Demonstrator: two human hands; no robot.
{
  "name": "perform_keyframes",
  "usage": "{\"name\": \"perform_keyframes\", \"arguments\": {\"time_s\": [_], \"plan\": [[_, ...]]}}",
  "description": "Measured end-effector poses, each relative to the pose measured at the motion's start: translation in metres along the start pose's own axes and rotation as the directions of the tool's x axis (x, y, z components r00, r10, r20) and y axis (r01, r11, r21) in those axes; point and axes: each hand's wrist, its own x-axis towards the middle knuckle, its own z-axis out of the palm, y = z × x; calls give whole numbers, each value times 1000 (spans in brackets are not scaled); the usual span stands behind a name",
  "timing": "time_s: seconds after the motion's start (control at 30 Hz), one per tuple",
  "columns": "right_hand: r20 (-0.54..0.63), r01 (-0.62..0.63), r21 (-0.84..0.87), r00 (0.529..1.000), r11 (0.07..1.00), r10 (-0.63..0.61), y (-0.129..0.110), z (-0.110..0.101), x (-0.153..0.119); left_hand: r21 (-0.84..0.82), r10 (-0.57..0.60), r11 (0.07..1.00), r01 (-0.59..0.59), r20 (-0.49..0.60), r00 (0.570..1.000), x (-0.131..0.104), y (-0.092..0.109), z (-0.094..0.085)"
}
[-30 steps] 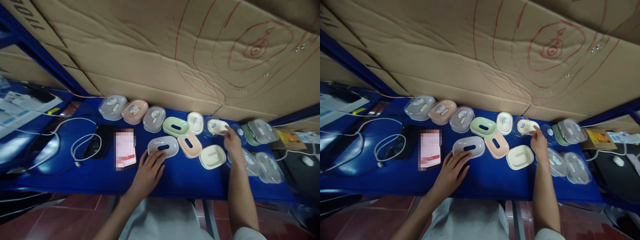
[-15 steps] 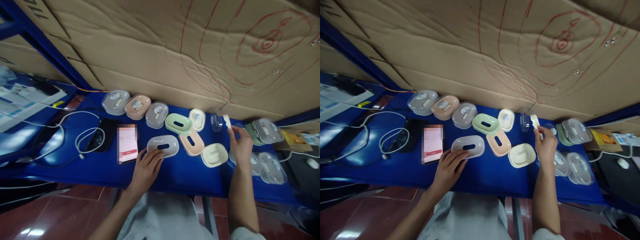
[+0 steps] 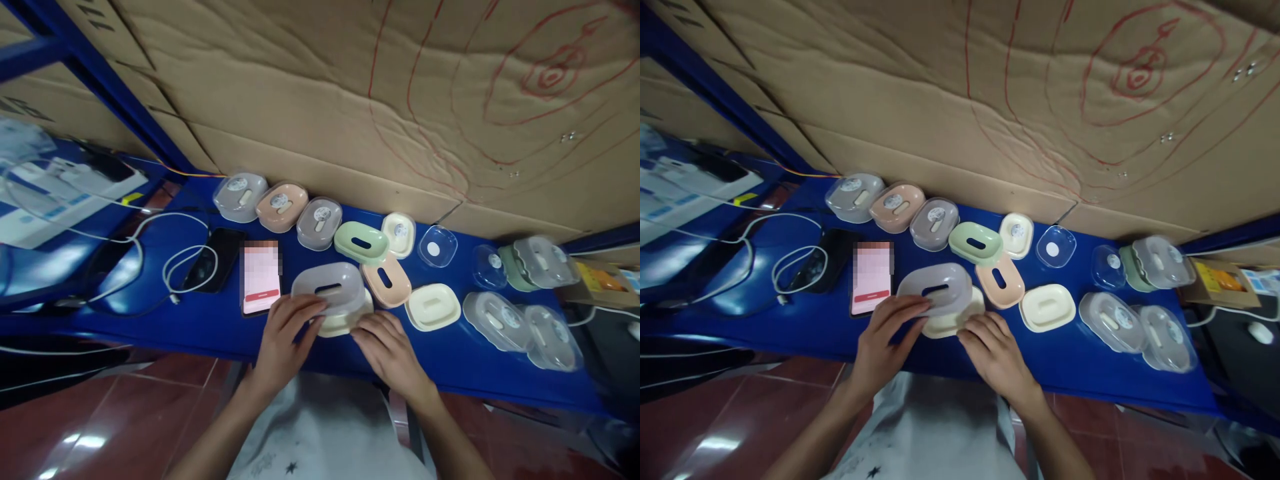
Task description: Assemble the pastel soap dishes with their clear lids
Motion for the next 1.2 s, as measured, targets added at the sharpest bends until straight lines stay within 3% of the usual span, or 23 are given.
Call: {"name": "perform_keyframes", "arguments": {"time_s": [0.07,0.13,0.23,0.33,0.47,0.6,0.83,1.03,1.2], "plan": [[-97,-19,21,995,1000,21,8,-3,-1,33,60,998,-62,67,996,-3,2,2],[-103,-20,-50,995,999,15,14,-7,-4,74,111,990,-121,127,986,-7,4,6],[67,61,-179,996,982,-50,22,-8,-2,165,153,968,-188,205,967,-11,7,11],[186,143,-201,977,969,-106,29,-8,8,253,148,942,-219,274,950,-14,9,13],[258,213,-141,951,967,-171,33,-10,28,355,107,915,-190,242,964,-18,9,12],[300,231,-87,934,969,-196,32,-9,39,340,100,926,-163,196,975,-24,3,10],[299,226,-122,937,967,-182,30,-2,25,284,127,943,-173,175,976,-29,-7,11],[175,202,-144,969,969,-177,27,7,17,276,180,933,-233,205,962,-23,-7,13],[126,269,-222,961,937,-246,26,8,22,278,207,925,-259,202,957,-20,-6,11]]}}
